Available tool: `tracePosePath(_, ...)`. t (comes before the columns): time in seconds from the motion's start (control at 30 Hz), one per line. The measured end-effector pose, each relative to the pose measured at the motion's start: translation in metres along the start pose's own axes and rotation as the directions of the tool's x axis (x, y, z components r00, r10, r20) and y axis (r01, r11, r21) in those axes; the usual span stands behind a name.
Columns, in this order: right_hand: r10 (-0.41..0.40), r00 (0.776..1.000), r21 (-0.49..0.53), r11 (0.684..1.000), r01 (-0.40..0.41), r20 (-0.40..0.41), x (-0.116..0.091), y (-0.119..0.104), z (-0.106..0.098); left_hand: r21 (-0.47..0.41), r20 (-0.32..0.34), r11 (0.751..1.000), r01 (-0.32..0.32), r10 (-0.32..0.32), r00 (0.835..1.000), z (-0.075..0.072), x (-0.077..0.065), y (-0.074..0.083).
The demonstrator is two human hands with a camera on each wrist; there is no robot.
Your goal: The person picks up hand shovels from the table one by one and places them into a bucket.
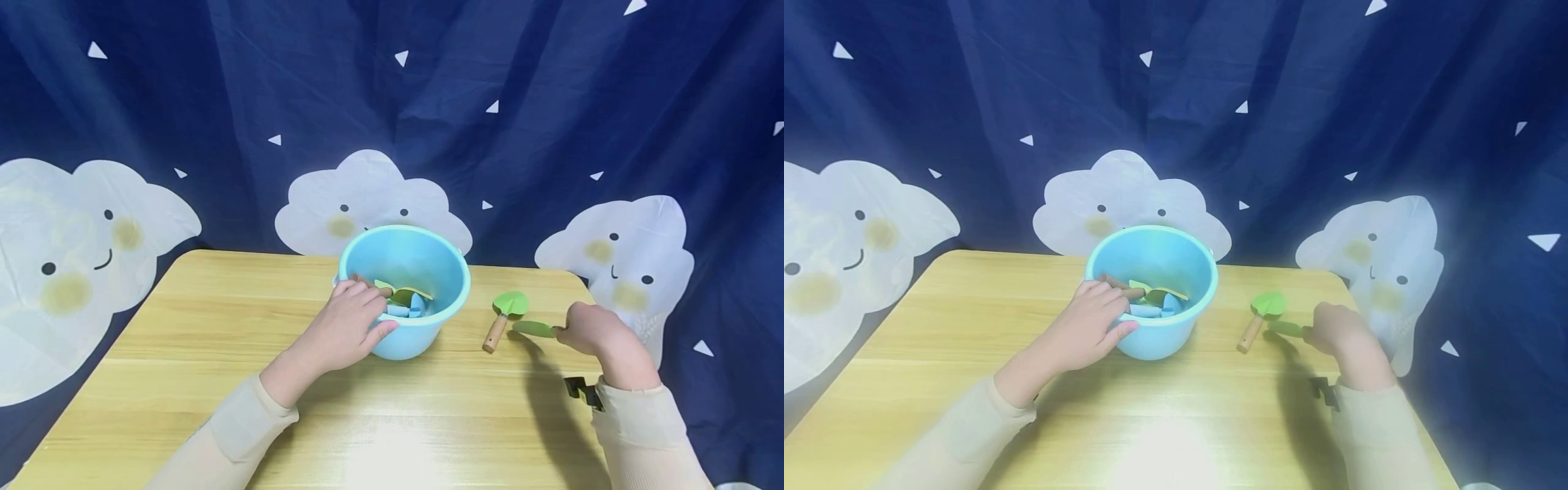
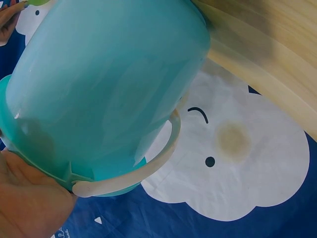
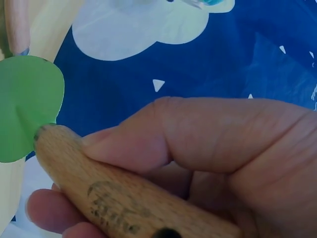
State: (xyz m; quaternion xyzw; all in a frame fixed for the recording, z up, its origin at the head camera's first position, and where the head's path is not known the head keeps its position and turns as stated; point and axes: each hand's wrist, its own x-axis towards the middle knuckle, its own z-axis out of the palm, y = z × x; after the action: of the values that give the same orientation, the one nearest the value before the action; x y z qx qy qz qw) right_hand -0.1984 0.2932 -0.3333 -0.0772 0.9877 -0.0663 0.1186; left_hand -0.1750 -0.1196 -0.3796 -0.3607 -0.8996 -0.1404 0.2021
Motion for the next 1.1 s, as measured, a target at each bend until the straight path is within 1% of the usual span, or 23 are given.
tracePosePath(0.2, -0.020, 1.000, -0.015, 1.000, 0.020, 0.012, -0.003, -0.004, 0.000, -0.001, -0.005, 1.000, -0.004, 0.004, 1.000, 0.000, 0.000, 0.000)
tracePosePath(0.53, -0.038, 0.999, -0.012, 0.999, 0.038, -0.009, -0.013, -0.012, -0.009, -0.008, -0.004, 1.000, -0.002, 0.002, 1.000, 0.000, 0.000, 0.000)
tracePosePath(0.77, -0.059, 0.997, -0.045, 0.997, 0.057, -0.055, -0.022, -0.022, -0.021, -0.013, 0.000, 1.000, 0.005, -0.005, 1.000, -0.001, 0.000, 0.001)
tracePosePath(1.1, -0.113, 0.984, -0.064, 0.992, 0.105, -0.135, -0.033, -0.036, -0.039, -0.016, -0.008, 1.000, 0.003, -0.003, 1.000, -0.001, 0.001, 0.001)
